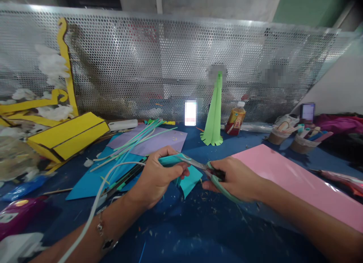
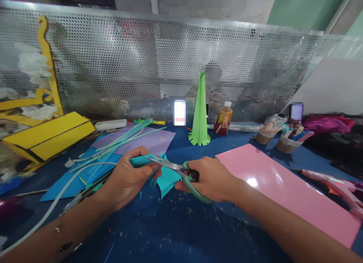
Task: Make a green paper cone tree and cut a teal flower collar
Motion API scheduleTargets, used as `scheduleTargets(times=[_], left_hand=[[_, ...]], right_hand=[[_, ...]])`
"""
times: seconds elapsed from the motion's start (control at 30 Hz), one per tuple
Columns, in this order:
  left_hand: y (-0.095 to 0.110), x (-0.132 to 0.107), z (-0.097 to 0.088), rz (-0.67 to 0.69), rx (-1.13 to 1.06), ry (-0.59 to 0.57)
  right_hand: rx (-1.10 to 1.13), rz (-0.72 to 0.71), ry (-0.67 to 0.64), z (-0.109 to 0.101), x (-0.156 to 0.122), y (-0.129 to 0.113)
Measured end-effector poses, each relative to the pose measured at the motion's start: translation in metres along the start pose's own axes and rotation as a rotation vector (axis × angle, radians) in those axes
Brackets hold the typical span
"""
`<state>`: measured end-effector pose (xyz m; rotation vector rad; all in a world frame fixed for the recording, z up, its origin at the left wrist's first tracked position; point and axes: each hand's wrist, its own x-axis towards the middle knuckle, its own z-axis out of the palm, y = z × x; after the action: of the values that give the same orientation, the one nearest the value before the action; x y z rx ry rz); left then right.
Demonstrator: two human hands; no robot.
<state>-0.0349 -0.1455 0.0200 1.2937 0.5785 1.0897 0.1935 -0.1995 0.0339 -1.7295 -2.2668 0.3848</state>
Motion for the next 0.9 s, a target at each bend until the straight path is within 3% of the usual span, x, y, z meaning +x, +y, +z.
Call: scheduleTargets(times=[0.17, 0.5, 0.63, 0.9], left_hand=[[-0.012, -0.004, -0.005, 0.0, 0.066, -0.148], [-0.002, -0.002, 0.005, -0.037, -0.166, -0.122], [-0.004, -0.004, 0.007, -0.05, -0.113, -0.106], [-0.005, -0.01, 0.009, -0.046, -0.111, -0.123]], right_hand=[[0.035, -0.042, 0.015, 0.003, 0.0, -0.003], [0.257, 0.009, -0.078, 0.007, 0.004, 0.0], [0.419, -0.018, -0.111, 0.007, 0.003, -0.004], [0.485, -0.029, -0.104, 0.008, 0.0, -0.01]])
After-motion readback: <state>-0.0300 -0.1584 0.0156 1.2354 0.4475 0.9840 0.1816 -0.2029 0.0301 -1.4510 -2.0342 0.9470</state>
